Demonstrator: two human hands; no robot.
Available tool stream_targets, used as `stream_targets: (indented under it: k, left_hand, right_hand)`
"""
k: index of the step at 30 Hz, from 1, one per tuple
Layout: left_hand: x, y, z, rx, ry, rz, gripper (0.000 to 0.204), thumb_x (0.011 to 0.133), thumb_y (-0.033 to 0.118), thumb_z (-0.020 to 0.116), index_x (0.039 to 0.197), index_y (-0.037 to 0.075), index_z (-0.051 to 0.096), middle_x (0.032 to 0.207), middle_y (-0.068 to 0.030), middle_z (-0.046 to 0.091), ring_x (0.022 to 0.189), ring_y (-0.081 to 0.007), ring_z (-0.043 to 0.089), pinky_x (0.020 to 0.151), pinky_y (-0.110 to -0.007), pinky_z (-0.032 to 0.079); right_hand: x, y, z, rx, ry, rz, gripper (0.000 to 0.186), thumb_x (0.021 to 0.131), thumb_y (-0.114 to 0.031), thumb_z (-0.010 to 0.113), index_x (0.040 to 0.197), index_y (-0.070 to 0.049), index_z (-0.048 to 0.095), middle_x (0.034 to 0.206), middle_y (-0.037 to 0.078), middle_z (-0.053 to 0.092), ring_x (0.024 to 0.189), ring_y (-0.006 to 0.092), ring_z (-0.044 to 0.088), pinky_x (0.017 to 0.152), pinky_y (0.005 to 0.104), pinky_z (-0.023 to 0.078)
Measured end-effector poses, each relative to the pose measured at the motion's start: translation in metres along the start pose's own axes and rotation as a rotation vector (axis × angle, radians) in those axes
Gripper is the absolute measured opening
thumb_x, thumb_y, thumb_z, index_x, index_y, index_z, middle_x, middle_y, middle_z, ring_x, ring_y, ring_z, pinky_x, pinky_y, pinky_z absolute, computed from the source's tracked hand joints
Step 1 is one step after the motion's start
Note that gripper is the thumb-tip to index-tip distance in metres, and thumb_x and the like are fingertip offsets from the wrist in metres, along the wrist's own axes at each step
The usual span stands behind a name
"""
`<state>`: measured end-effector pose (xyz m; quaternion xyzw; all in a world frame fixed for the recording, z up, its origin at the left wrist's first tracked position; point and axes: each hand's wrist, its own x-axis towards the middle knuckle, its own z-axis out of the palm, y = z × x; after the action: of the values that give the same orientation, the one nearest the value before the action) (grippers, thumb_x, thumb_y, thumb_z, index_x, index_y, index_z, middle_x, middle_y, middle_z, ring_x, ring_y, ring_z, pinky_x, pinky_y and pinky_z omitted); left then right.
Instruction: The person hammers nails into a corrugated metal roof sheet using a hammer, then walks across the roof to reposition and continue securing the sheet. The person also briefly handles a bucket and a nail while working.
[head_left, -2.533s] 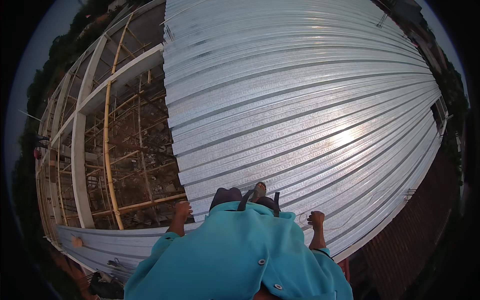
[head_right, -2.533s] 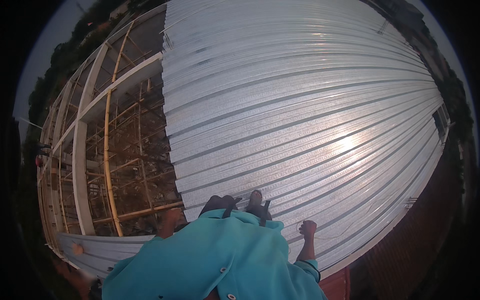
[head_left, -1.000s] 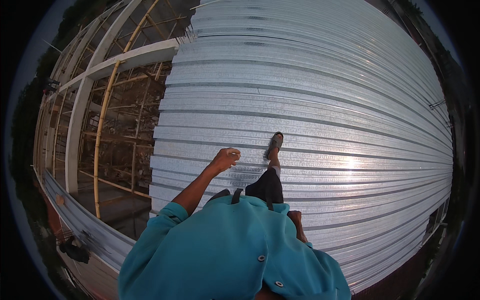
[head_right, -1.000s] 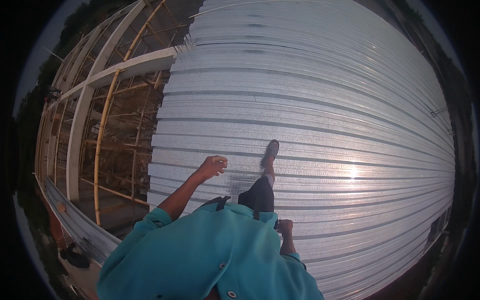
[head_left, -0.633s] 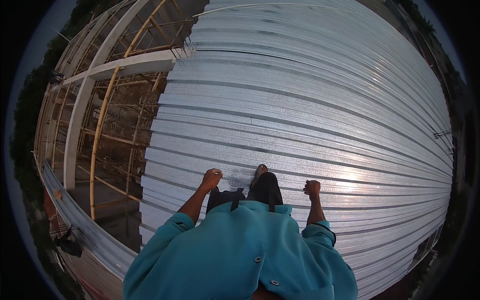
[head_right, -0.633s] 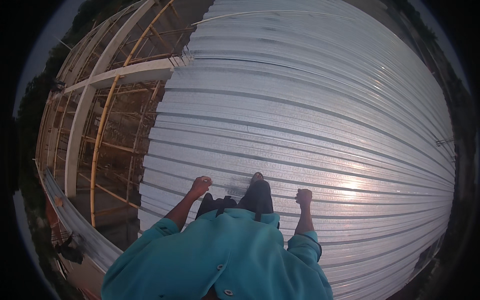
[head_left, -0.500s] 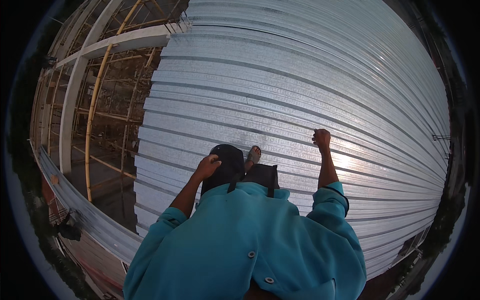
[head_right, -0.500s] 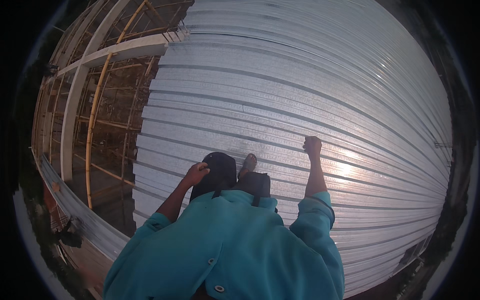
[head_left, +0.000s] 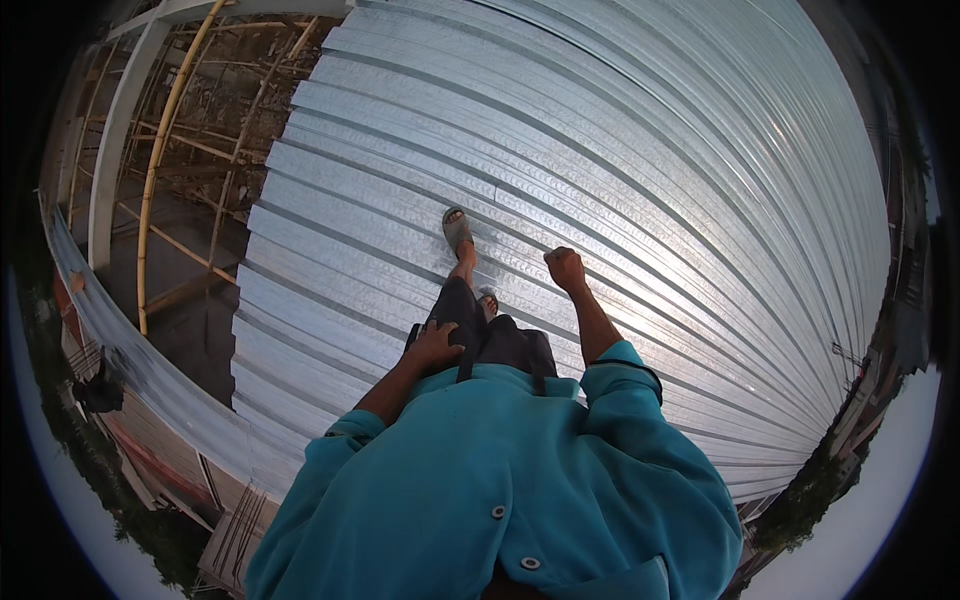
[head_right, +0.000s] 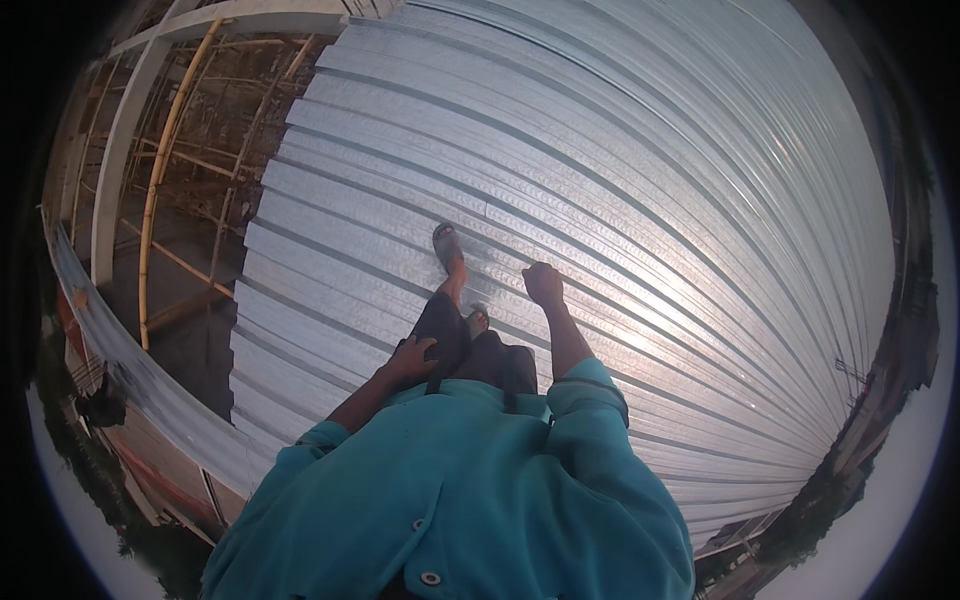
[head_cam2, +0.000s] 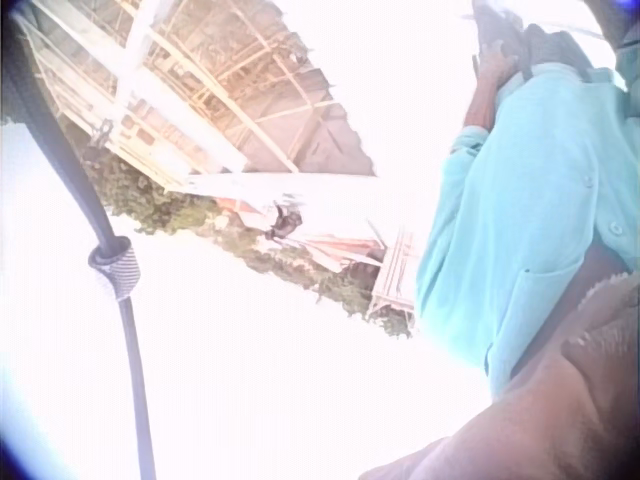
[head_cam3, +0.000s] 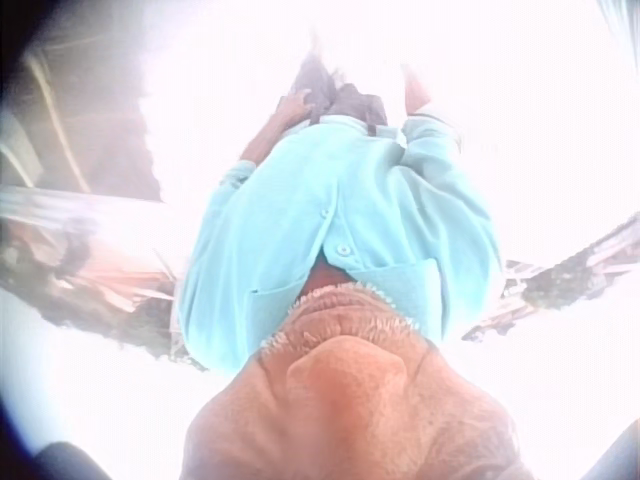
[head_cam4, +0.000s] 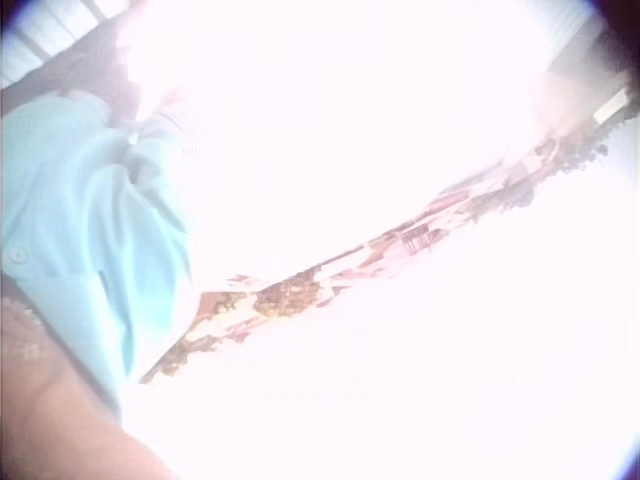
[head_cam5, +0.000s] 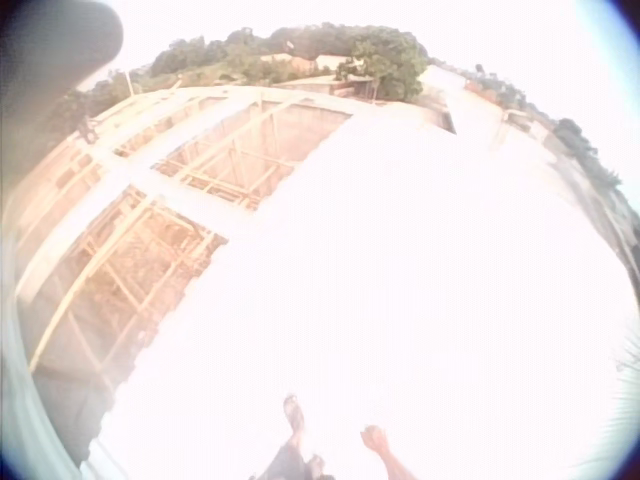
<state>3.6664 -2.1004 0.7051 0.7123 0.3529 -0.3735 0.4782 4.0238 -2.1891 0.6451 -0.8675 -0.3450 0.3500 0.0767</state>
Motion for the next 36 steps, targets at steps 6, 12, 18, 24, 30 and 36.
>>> stream_targets:
  k: [6,12,18,24,30,36]
  left_hand:
    - [0.055,0.012,-0.052,-0.159,-0.018,-0.190,0.088,0.083,0.049,0.066,0.152,0.015,0.021,0.152,-0.0275,0.028,0.135,-0.0488,0.037,0.108,-0.053,0.037]
    - [0.127,0.014,-0.007,-0.398,0.299,-0.199,0.087,0.081,0.040,0.071,0.148,0.006,0.027,0.140,-0.0264,0.043,0.127,-0.0483,0.045,0.101,-0.055,0.041]
    - [0.175,0.041,0.036,-0.232,0.162,-0.530,0.081,0.075,0.034,0.071,0.143,0.007,0.035,0.138,-0.0238,0.046,0.125,-0.0434,0.048,0.103,-0.054,0.039]
    - [0.197,0.045,0.060,-0.274,0.046,-0.668,0.085,0.073,0.038,0.070,0.143,0.007,0.034,0.138,-0.0251,0.044,0.127,-0.0427,0.045,0.105,-0.054,0.036]
    - [0.188,0.063,0.071,-0.295,0.110,-0.656,0.084,0.075,0.044,0.067,0.143,0.007,0.034,0.134,-0.0254,0.047,0.121,-0.0439,0.050,0.101,-0.056,0.039]
    - [0.144,0.088,0.051,-0.339,0.267,-0.519,0.081,0.079,0.051,0.064,0.143,0.010,0.036,0.128,-0.0242,0.053,0.111,-0.0441,0.057,0.094,-0.057,0.045]
  right_hand:
    - [0.121,-0.012,0.056,0.063,-0.082,-0.043,0.020,0.086,-0.022,0.060,0.081,-0.006,0.071,0.087,0.015,0.069,0.084,0.0338,0.068,0.072,0.0432,0.057]
    - [0.294,0.034,0.176,0.358,0.046,0.329,0.035,0.082,-0.036,0.062,0.089,-0.003,0.074,0.073,0.016,0.070,0.070,0.0281,0.070,0.069,0.0421,0.054]
    - [0.441,0.084,0.349,0.157,-0.069,0.498,0.035,0.087,-0.040,0.063,0.098,-0.008,0.072,0.103,0.019,0.070,0.099,0.0393,0.066,0.084,0.0475,0.053]
    - [0.503,0.114,0.452,0.002,-0.068,0.514,0.046,0.088,-0.044,0.062,0.106,-0.002,0.065,0.109,0.020,0.067,0.099,0.0388,0.067,0.084,0.0478,0.054]
    - [0.452,0.078,0.398,-0.065,-0.068,0.062,0.021,0.093,-0.021,0.054,0.099,-0.002,0.062,0.102,0.020,0.064,0.090,0.0407,0.067,0.075,0.0498,0.054]
    - [0.354,0.009,0.203,-0.272,-0.435,-0.331,0.026,0.085,-0.017,0.061,0.106,-0.001,0.059,0.092,0.024,0.068,0.090,0.0399,0.068,0.076,0.0499,0.055]
